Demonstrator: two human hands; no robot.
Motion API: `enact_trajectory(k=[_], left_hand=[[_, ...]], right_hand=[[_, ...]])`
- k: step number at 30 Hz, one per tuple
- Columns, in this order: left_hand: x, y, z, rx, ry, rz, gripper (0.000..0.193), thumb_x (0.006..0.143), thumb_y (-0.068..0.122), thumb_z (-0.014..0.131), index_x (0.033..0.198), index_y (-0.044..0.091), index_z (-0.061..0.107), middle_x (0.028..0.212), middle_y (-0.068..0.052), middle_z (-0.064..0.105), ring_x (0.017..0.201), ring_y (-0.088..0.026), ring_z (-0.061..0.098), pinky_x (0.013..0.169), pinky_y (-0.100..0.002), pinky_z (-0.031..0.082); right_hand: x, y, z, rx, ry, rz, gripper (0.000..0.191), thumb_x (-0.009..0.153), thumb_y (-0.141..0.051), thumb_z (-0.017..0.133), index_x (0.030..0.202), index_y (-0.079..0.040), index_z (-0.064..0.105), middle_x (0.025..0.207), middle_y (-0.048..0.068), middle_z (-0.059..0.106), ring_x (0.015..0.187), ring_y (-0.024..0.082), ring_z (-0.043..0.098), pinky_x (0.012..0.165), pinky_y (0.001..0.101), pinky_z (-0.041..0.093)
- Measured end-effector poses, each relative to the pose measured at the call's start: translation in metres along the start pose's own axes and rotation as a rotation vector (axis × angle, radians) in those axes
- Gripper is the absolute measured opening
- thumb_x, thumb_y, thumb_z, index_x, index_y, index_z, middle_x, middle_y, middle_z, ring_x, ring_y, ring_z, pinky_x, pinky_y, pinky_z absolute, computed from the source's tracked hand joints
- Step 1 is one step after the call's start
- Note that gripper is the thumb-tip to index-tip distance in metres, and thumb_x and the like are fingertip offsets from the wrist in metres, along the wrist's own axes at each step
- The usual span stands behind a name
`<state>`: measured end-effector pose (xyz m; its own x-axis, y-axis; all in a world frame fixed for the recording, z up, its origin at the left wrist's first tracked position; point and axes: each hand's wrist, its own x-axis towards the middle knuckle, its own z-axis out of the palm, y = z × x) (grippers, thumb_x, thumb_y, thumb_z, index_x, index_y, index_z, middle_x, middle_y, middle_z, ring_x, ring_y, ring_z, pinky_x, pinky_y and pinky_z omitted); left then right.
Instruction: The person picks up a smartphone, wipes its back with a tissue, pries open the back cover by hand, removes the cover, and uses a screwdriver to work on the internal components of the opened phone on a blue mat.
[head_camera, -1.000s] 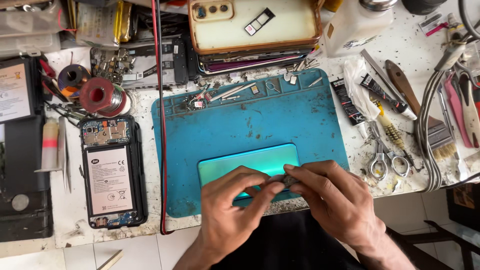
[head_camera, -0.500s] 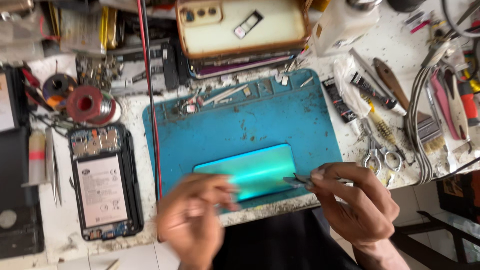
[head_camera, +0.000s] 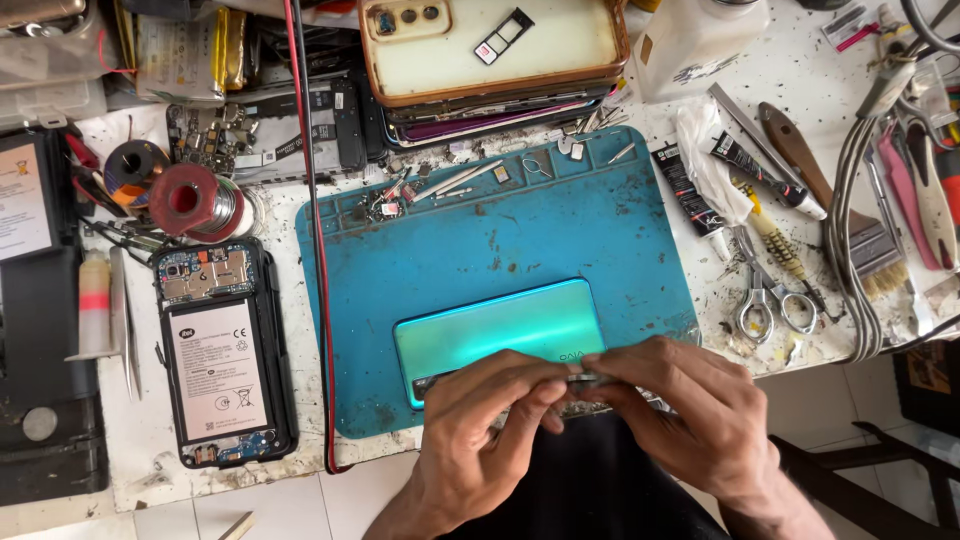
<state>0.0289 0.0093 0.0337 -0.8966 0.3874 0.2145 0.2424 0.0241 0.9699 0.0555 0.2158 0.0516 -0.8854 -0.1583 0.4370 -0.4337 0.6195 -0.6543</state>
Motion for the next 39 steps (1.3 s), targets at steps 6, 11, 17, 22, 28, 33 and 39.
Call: enact_trajectory(k=[6,11,17,22,28,33,39], left_hand=[[-0.007,-0.005,0.000,-0.280,0.087,0.010,0.014,0.103,-0.003,0.063,0.111,-0.003,0.075,0.101,-0.016,0.078,0.078,-0.018,0.077,0.056,-0.024,0.067],[-0.017,-0.002,-0.005,-0.320,0.182,-0.082,0.012,0.097,-0.003,0.069,0.107,-0.005,0.076,0.095,-0.018,0.079,0.074,-0.018,0.079,0.051,-0.025,0.067],[-0.013,0.005,0.006,-0.275,0.086,-0.024,0.013,0.090,0.003,0.080,0.099,-0.004,0.074,0.088,-0.014,0.075,0.072,-0.016,0.073,0.053,-0.023,0.059],[0.002,0.015,0.010,-0.140,0.145,0.062,0.017,0.098,0.000,0.074,0.083,0.002,0.065,0.074,-0.003,0.068,0.062,-0.009,0.065,0.055,-0.024,0.050],[-0.012,0.022,0.015,-0.299,-0.313,0.397,0.010,0.103,0.002,0.059,0.110,-0.004,0.061,0.111,-0.015,0.064,0.100,-0.022,0.067,0.084,-0.030,0.054],[0.005,0.035,0.022,-0.418,-0.502,0.293,0.025,0.112,0.006,0.053,0.135,-0.003,0.057,0.131,-0.014,0.062,0.122,-0.022,0.067,0.108,-0.031,0.057],[0.005,0.042,-0.009,-0.288,-0.554,0.030,0.012,0.108,0.011,0.064,0.118,0.004,0.063,0.101,-0.006,0.066,0.092,-0.017,0.069,0.084,-0.030,0.056]], right_hand=[[0.005,-0.005,-0.003,-0.058,0.152,-0.166,0.031,0.072,0.006,0.084,0.099,-0.004,0.073,0.093,0.009,0.072,0.081,0.021,0.073,0.069,0.0309,0.058],[0.008,-0.015,-0.007,-0.126,0.247,-0.103,0.032,0.069,0.008,0.083,0.098,-0.004,0.074,0.091,0.012,0.072,0.081,0.023,0.073,0.068,0.0314,0.058],[0.002,-0.018,-0.007,-0.170,0.211,-0.069,0.034,0.068,0.005,0.085,0.099,-0.006,0.074,0.093,0.012,0.071,0.084,0.023,0.072,0.070,0.0330,0.058],[-0.005,-0.002,-0.001,-0.174,0.085,0.063,0.048,0.063,-0.006,0.086,0.110,-0.008,0.074,0.101,0.008,0.070,0.092,0.020,0.071,0.077,0.0314,0.059],[-0.019,0.021,0.005,-0.208,0.257,0.241,0.018,0.106,0.000,0.068,0.123,0.000,0.064,0.118,0.011,0.066,0.105,0.020,0.064,0.088,0.0269,0.055],[-0.016,0.030,0.011,0.020,0.379,0.253,0.036,0.119,-0.033,0.054,0.128,0.002,0.059,0.120,0.009,0.058,0.094,0.010,0.056,0.083,0.0209,0.046],[-0.015,0.026,0.008,-0.028,0.406,0.291,0.049,0.122,-0.043,0.040,0.133,0.001,0.059,0.123,0.008,0.058,0.092,0.009,0.052,0.083,0.0199,0.042]])
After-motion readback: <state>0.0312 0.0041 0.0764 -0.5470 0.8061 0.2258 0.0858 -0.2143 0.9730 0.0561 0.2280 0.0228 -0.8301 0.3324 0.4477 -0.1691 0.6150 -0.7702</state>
